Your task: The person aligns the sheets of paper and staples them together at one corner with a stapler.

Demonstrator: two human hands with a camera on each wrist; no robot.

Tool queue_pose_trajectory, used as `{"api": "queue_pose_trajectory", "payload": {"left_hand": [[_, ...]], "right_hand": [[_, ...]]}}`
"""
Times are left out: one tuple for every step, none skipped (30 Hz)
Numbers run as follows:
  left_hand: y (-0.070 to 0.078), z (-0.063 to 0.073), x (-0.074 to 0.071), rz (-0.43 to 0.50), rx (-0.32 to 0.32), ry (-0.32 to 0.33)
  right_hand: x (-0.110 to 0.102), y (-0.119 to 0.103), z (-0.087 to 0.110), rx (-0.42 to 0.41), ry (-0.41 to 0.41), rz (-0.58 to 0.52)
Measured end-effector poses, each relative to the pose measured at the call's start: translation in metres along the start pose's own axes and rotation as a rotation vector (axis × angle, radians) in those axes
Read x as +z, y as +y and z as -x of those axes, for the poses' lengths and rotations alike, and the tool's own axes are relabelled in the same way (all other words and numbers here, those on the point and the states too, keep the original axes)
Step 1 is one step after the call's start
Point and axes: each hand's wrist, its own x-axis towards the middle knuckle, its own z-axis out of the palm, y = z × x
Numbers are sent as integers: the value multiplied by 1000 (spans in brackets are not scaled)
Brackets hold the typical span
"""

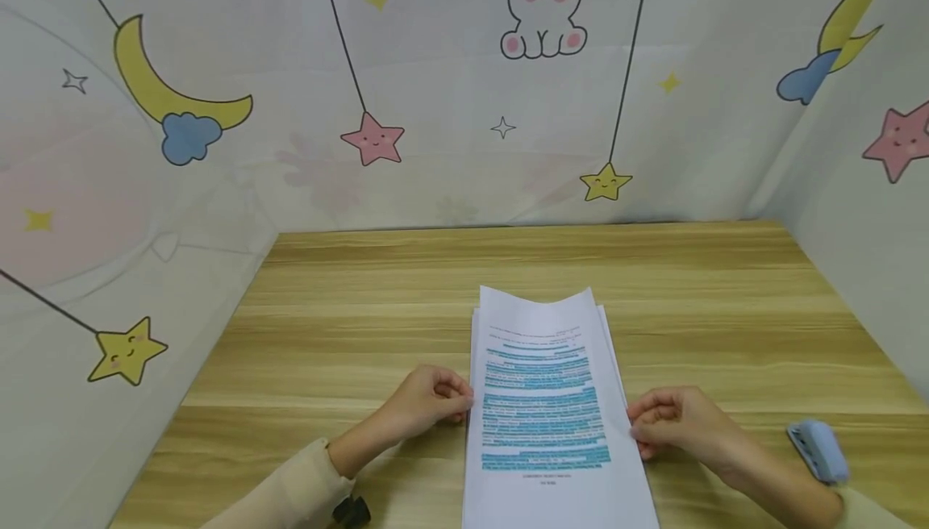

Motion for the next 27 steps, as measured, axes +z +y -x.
{"api": "queue_pose_trajectory", "payload": {"left_hand": [[-1, 0, 0, -3, 2, 0], [-1, 0, 0, -6, 4, -1], [-2, 0, 0, -9, 6, -2], [-2, 0, 0, -10, 6, -3], [-3, 0, 0, -13, 8, -3], [-3, 0, -1, -14, 8, -4], [-4, 0, -1, -14, 8, -4], [-4, 0, -1, -13, 8, -5], [-5, 0, -2, -12, 6, -5], [-5, -1, -2, -10, 5, -6], [-6, -1, -2, -8, 5, -8], [-6, -1, -2, -6, 4, -10], [-6, -1, -2, -5, 4, -12], [-6, -1, -2, -6, 3, -13], [-6, -1, -3, -6, 3, -15], [-6, -1, -3, -7, 5, -16], [-6, -1, -3, -10, 6, -17], [-6, 0, -4, -12, 7, -17], [-6, 0, -4, -13, 8, -18], [-6, 0, -4, -15, 9, -18], [-6, 0, -5, -15, 10, -19], [-6, -1, -5, -18, 10, -19], [-7, -1, -5, -20, 10, -20], [-7, -1, -5, -21, 10, -20], [-7, -2, -5, -24, 9, -19], [-7, -2, -5, -25, 9, -18], [-7, -2, -5, -28, 9, -17]], "right_hand": [[0, 0, 0, 2, 0, -1], [0, 1, 0, 3, 0, -1], [0, 1, 0, 5, 0, -2], [0, 2, 0, 3, -2, -3], [0, 2, 0, 4, -2, -4], [1, 3, -1, 7, 0, -5], [1, 4, -1, 9, 1, -6], [1, 4, -1, 12, 2, -7], [1, 5, -2, 14, 3, -8], [1, 5, -2, 16, 5, -9], [1, 6, -2, 18, 6, -8], [1, 7, -2, 19, 6, -9], [1, 7, -2, 19, 3, -11], [1, 8, -2, 18, 1, -12], [1, 8, -2, 18, -3, -13], [1, 9, -2, 17, -5, -14], [1, 9, -2, 17, -7, -15], [1, 9, -3, 17, -10, -15], [1, 9, -3, 18, -11, -14], [0, 9, -3, 19, -12, -13], [0, 9, -3, 23, -11, -11], [0, 9, -3, 26, -10, -9], [0, 9, -3, 27, -10, -5], [-1, 9, -3, 30, -9, 0], [-1, 9, -2, 33, -8, 5], [-1, 9, -2, 36, -7, 9], [-1, 9, -3, 41, -6, 12]]}}
